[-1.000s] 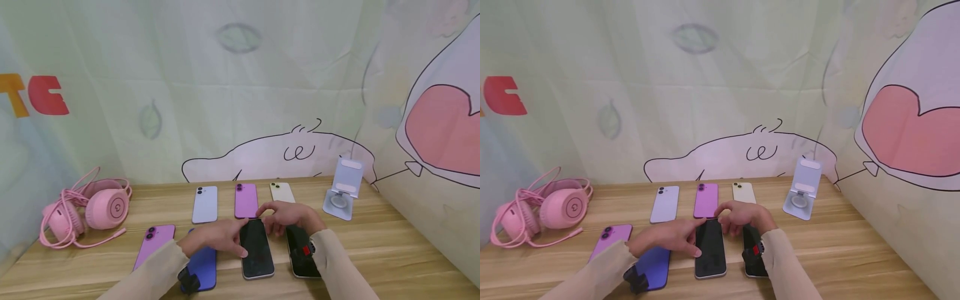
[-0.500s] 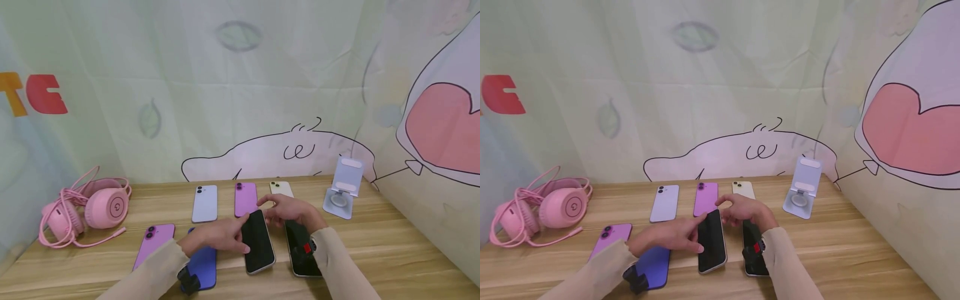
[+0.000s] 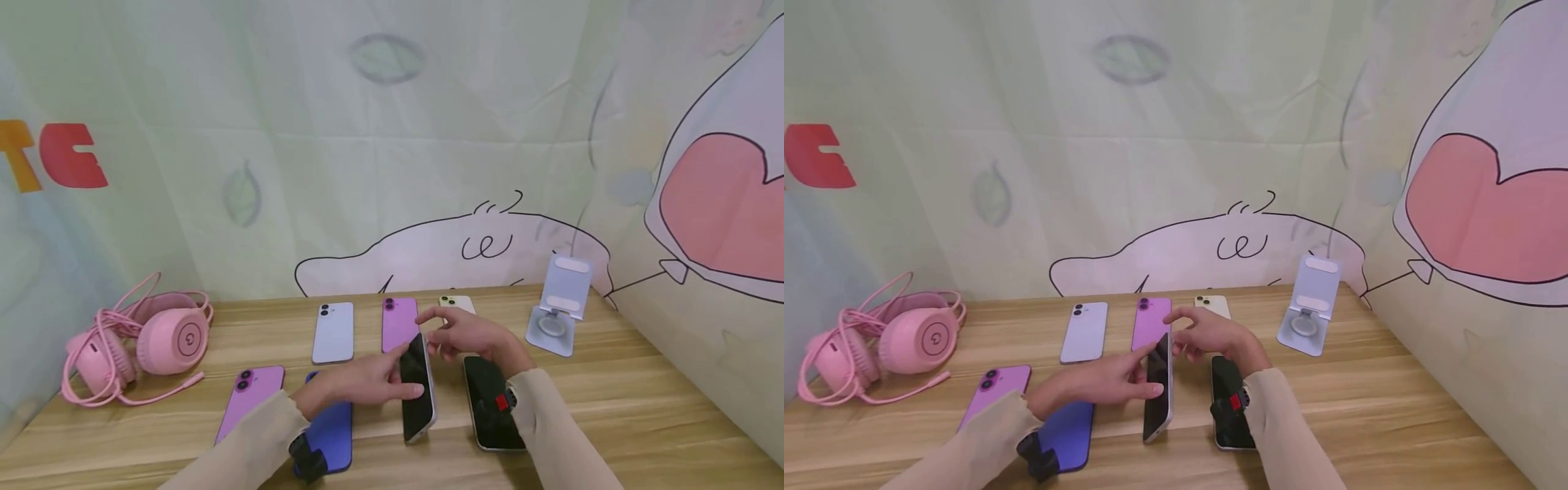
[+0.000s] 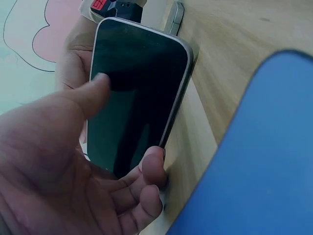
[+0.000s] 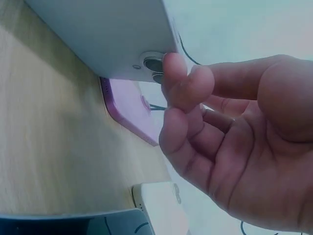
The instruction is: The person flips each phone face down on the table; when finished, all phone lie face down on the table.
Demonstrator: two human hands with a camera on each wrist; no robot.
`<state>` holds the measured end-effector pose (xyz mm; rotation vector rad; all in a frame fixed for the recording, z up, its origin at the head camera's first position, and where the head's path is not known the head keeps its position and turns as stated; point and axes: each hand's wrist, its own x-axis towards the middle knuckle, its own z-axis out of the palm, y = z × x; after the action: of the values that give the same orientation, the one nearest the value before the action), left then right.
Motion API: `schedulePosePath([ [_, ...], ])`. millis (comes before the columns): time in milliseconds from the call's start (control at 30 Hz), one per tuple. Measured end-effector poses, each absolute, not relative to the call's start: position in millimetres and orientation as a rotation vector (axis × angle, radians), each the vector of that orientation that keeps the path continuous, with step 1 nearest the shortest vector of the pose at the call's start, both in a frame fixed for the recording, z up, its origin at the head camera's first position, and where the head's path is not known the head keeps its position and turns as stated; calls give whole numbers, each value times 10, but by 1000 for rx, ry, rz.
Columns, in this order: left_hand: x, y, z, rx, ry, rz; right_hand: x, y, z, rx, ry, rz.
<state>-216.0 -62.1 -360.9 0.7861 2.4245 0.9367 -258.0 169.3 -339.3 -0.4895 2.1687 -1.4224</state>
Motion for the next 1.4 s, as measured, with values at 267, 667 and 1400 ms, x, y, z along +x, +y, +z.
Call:
schedulePosePath([
  [267, -2167, -619, -3560, 721, 2337, 1009, -2562, 1646, -3366, -497, 2166, -1441],
  [667, -2150, -617, -3504, 644, 2325, 1020, -2519, 1581, -3347, -586, 2163, -1382],
  [1400, -2161, -697, -3390, 724, 2271, 1128, -2538, 1567, -3462, -602, 2124, -1285],
])
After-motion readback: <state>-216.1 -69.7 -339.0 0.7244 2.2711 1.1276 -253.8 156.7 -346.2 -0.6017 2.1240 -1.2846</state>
